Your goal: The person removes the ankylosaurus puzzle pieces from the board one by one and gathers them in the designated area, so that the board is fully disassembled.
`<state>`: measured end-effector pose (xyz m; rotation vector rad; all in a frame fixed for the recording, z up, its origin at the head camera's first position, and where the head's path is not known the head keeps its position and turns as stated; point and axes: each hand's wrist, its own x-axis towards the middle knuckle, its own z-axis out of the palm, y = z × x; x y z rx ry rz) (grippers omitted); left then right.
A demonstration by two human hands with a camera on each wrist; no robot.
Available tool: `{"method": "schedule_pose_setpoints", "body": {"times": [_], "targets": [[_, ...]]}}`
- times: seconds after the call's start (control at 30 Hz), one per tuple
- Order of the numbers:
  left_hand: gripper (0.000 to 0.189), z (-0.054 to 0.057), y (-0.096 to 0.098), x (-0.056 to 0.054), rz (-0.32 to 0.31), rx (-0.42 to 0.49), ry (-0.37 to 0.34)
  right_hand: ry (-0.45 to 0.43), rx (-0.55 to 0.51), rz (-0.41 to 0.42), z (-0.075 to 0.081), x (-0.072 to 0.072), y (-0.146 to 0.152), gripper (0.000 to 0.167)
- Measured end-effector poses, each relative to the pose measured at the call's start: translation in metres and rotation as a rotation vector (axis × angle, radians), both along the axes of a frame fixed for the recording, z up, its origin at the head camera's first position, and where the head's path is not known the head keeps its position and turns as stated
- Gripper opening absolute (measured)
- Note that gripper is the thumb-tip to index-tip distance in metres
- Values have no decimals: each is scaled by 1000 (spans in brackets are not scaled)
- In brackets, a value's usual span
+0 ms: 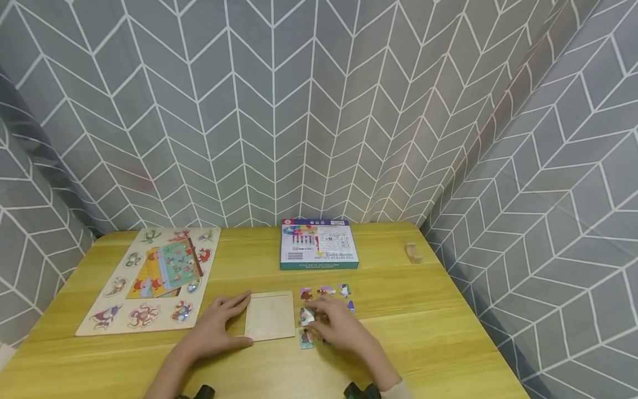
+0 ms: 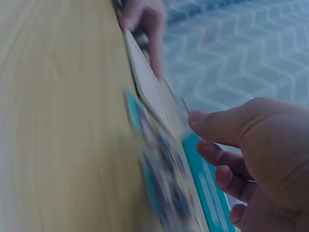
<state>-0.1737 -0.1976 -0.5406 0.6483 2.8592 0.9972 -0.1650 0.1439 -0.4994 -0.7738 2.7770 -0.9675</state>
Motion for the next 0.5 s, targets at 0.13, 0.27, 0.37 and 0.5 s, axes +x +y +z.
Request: {"method": "schedule_pose_setpoints", "body": {"times": [0.13,0.27,0.37,0.5], "targets": [[107,-1,0,0,-7,-9,13,3,2,-53,1,7,44,38],[108,-2,-1,-1,-12,-12,12,15,6,-87,-4,16,80,39],[108,-2,-1,-1,-12,-9,14,0,16,-101,-7,21,96,39],[107,-3,0,-1,-12,-1,24,-52,11,-106,-9,25,106,38]]}}
